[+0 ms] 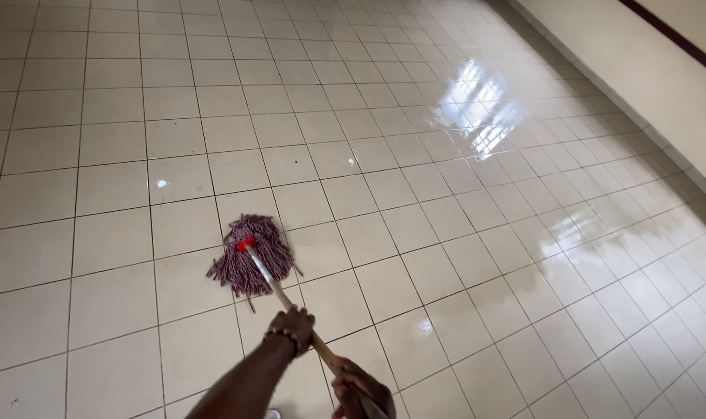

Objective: Mopping a tiled floor using a bucket and a mop.

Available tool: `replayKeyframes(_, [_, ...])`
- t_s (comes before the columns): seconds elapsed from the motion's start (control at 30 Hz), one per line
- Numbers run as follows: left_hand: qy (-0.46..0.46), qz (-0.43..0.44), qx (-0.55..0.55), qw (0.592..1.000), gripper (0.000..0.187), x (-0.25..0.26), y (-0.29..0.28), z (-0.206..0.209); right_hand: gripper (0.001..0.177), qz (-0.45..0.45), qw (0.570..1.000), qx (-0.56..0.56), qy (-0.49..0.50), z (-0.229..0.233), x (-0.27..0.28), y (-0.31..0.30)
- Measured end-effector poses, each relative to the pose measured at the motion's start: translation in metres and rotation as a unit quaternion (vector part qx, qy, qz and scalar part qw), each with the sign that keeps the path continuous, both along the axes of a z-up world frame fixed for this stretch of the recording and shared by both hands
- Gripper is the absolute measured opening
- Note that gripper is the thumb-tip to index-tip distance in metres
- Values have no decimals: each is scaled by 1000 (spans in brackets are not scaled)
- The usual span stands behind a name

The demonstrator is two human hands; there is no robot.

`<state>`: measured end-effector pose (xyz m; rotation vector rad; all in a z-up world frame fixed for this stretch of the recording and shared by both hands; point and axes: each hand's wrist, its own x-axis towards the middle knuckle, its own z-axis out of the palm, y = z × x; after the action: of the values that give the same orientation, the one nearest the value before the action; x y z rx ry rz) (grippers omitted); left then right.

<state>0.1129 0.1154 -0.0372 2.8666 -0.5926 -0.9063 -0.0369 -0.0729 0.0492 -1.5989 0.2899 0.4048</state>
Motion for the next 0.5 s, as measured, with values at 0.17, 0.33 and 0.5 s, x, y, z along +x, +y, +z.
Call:
replayKeyframes(0.17, [51, 45, 2, 998, 52, -1, 39, 49, 16, 20, 997, -77, -22, 61, 8, 52])
replayKeyframes(0.33, [31, 12, -13, 999, 52, -38, 37, 39, 19, 75, 956, -56, -278, -13, -31, 18])
replayKeyframes(0.5, [49, -88, -26, 995, 45, -97, 9, 55, 37, 64, 978, 79, -180, -66, -100, -50])
